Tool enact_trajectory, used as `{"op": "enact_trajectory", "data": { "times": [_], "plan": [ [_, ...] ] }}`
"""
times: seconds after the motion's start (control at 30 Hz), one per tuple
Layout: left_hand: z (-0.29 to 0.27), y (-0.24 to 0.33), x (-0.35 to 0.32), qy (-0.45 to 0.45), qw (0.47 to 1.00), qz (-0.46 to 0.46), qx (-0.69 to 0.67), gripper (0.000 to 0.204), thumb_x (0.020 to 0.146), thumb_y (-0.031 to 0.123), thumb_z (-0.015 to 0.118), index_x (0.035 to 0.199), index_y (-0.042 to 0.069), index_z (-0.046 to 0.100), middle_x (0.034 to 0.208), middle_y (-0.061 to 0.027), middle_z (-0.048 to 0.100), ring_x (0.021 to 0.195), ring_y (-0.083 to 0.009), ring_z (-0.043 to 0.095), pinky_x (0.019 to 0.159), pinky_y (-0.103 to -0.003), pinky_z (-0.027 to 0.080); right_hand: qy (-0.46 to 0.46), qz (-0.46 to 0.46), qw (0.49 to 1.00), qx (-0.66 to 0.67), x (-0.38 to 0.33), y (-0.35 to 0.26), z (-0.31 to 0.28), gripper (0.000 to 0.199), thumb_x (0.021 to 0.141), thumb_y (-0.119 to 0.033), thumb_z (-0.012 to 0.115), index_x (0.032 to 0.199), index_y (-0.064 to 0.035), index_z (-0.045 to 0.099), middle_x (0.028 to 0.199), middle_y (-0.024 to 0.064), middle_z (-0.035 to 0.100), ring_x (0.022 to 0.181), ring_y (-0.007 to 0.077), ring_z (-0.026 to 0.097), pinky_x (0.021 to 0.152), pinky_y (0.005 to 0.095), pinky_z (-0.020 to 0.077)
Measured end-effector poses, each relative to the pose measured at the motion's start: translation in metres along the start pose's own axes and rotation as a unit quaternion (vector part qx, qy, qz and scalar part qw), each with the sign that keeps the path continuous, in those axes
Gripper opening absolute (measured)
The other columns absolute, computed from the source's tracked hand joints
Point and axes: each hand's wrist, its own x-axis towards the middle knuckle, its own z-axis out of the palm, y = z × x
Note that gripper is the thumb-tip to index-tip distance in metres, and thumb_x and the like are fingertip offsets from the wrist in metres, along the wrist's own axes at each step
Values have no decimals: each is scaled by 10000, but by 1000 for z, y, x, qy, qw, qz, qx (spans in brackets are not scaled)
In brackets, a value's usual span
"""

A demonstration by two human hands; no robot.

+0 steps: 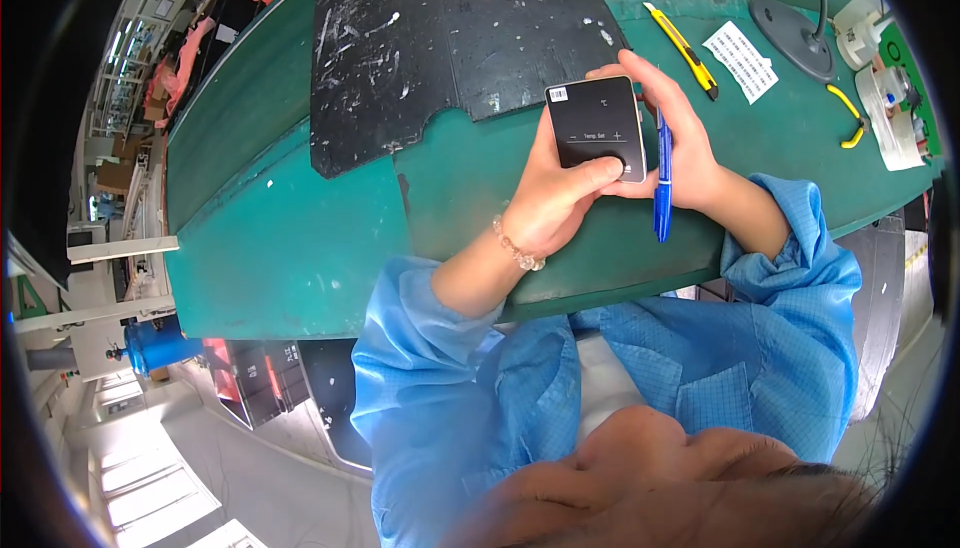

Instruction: The person inspects, marks, and cleans small electronic components by hand at a factory quality control station. A pen and a utility knife are used to mark and clean the components.

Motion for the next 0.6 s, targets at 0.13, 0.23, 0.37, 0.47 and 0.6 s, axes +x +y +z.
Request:
{"op": "enact_trajectory", "data": {
  "times": [0.13, 0.23, 0.37, 0.47, 0.6],
  "plan": [
    [-4, -3, -1, 23, 1000, -11, 9, 746, 772, -24, 700, 1389, 89, 296, 1262, -108, 502, 1165, -244, 543, 938, -416, 520, -4, -19, 1000, 5, -1, 3, 4, 1060, 575, -208, 900, 1459, -80, 331, 1331, 128, 510, 1195, 268, 514, 985, 383, 420],
    [-5, -2, 0, 39, 999, -16, 25, 738, 773, -30, 697, 1385, 77, 299, 1238, -102, 512, 1139, -232, 558, 932, -403, 526, -4, -12, 1000, 6, 0, 4, 5, 1050, 573, -202, 900, 1454, -81, 342, 1327, 128, 514, 1188, 273, 518, 991, 381, 418],
    [-5, -1, -1, 56, 998, -26, 8, 677, 802, 38, 689, 1371, 53, 323, 1236, -104, 523, 1125, -225, 569, 917, -393, 535, -13, -26, 999, -39, 2, 2, 4, 1037, 570, -193, 900, 1446, -85, 355, 1316, 124, 532, 1189, 294, 524, 1011, 409, 402],
    [-1, 3, -1, 54, 998, -35, 8, 636, 823, 107, 685, 1364, 40, 356, 1245, -110, 533, 1129, -223, 569, 918, -384, 532, -15, -76, 996, -42, 0, 1, 7, 1029, 565, -194, 902, 1437, -84, 365, 1313, 127, 543, 1188, 312, 530, 1015, 438, 391],
    [-2, 4, -2, 37, 998, -29, 34, 620, 833, 165, 692, 1363, 33, 397, 1258, -114, 541, 1130, -212, 571, 931, -358, 515, -4, -42, 995, -89, -5, -6, 10, 1045, 551, -198, 907, 1435, -73, 364, 1310, 114, 553, 1187, 318, 537, 1017, 465, 372]
  ]
}}
